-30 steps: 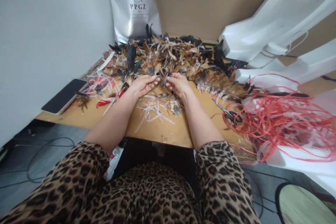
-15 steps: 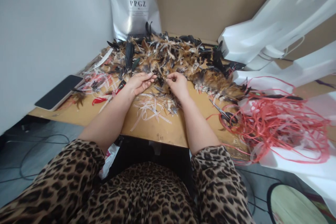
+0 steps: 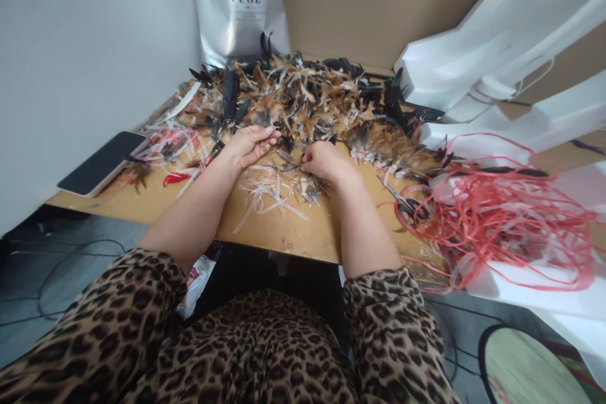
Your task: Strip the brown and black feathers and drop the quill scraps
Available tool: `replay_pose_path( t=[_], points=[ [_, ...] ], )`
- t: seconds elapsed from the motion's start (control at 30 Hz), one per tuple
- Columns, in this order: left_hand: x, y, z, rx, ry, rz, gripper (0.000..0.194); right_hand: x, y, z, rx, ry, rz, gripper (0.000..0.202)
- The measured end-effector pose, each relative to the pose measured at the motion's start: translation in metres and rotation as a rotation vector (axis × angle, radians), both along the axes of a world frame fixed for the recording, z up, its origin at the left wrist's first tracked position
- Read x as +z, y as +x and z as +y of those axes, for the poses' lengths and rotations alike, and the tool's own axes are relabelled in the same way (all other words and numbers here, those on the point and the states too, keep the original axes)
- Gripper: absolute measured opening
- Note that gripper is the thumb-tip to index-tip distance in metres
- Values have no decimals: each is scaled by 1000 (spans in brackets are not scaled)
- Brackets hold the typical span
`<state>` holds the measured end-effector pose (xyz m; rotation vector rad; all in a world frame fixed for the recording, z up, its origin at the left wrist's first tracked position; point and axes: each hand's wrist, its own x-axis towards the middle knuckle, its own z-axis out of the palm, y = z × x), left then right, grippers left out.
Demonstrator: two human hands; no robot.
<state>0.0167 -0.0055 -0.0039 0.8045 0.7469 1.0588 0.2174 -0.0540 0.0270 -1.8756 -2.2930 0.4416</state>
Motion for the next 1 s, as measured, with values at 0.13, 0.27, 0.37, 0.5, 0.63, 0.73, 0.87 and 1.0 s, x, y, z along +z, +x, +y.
replay_pose_path(
  t=[0.13,0.27,0.37,0.5,0.63,0.73,0.87,1.0],
  points=[
    [1,-1,0,-1,7,6,10,2,4,0,-3,5,262,8],
    [1,-4,0,-31,37,-6,14,7,4,-1,-37,-50,779,17],
    [0,-4,-1,-68,38,10,18,6,1,1,-115,-55,1100,24],
    [-3,-4,-1,-133,16,41,15,1,-2,6,-197,-104,1341,31],
    [1,-7,-4,-262,-25,1,7,-1,-5,9,-227,-36,1376,32],
    [5,-8,-7,-327,-60,-16,5,-3,-7,10,-251,52,1360,34],
    [6,-6,-8,-288,-98,-32,3,-5,-10,11,-249,84,1340,37],
    [3,-6,-5,-267,-108,-66,2,-2,-14,8,-186,38,1391,37]
  ],
)
